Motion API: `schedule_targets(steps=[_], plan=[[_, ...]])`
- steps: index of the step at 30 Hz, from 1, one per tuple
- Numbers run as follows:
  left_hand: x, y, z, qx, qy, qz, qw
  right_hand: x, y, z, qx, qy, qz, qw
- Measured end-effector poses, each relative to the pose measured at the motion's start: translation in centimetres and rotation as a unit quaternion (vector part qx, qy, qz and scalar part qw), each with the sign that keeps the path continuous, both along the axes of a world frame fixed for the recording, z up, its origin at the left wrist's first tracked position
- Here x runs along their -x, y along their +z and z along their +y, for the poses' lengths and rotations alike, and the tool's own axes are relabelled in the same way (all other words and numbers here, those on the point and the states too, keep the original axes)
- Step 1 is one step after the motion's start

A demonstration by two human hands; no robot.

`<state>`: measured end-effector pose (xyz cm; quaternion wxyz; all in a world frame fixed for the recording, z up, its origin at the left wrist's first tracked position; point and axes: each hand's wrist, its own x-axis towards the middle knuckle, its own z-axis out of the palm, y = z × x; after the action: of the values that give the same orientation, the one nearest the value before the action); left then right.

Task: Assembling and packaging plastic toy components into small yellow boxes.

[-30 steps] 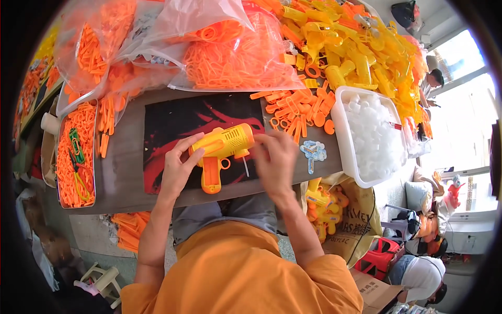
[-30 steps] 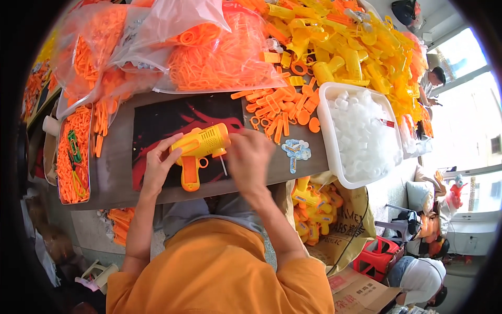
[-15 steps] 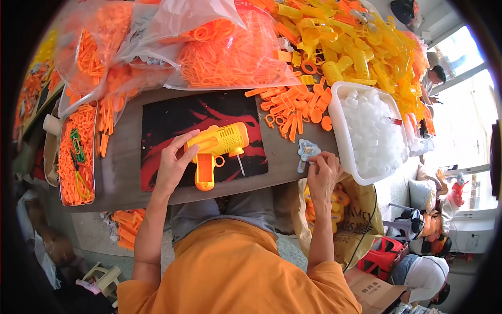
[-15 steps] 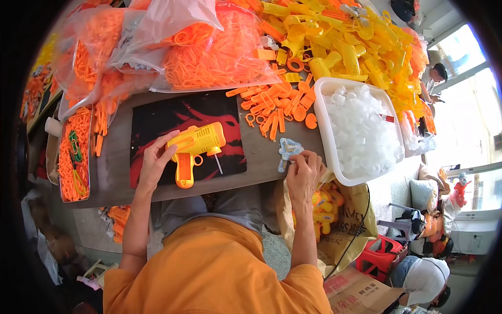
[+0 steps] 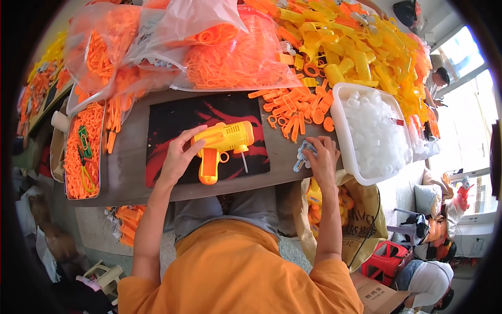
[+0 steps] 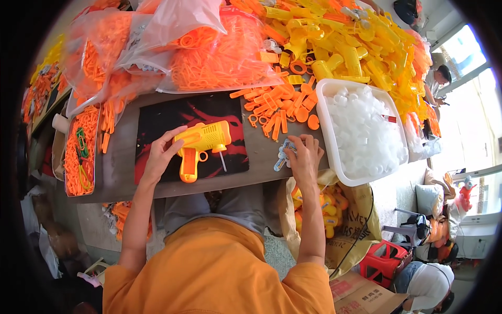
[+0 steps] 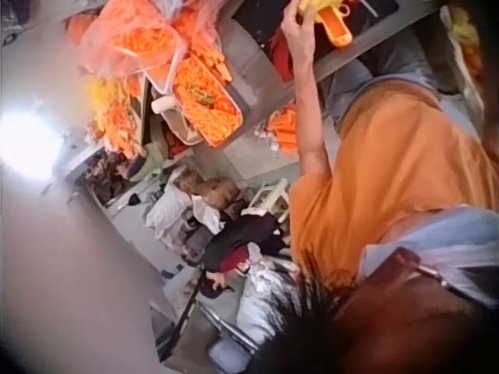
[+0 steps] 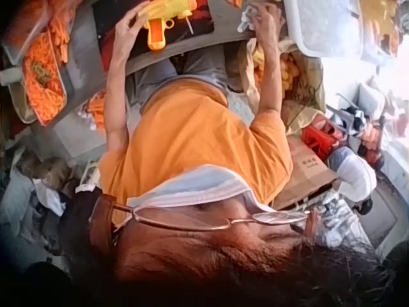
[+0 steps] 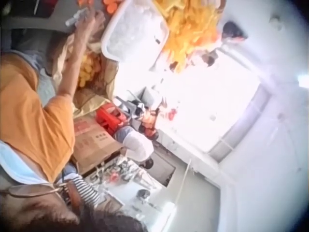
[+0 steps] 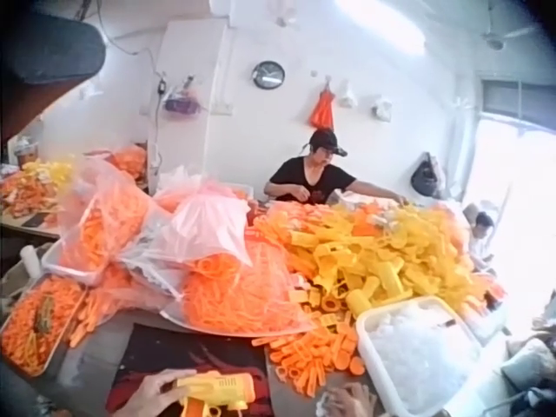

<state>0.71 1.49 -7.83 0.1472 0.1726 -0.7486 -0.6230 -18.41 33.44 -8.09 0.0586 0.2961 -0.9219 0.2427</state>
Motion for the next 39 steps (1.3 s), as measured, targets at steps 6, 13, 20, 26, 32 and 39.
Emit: schedule_targets(steps=[6,13,20,26,32,39], plan=[[1.1,1.0,1.1,0.146,0.055,0.109,0.982,-0.2,0.1,-0.5,0.075,-0.019,0.087,0.993],[1.1,3.3,1.4,0.4,0.035,0.069,0.913,-0.2,3.5,-2.8,0.33,-0.009,-0.246,0.911],[1.0,1.9,1.3,0.327,0.048,0.077,0.941,-3.7,2.0,-11.5,0.329,0.068,-0.22,0.916],[1.1,1.4,1.2,0.308,0.05,0.097,0.945,-4.8,0.3,-14.0,0.314,0.041,-0.199,0.928],[1.1,2.2,1.1,0.316,0.043,0.078,0.944,-6.1,1.1,-15.5,0.252,0.051,-0.162,0.953],[1.1,2.1,1.0,0.322,0.043,0.075,0.943,-5.9,1.3,-15.3,0.239,0.071,-0.161,0.955]])
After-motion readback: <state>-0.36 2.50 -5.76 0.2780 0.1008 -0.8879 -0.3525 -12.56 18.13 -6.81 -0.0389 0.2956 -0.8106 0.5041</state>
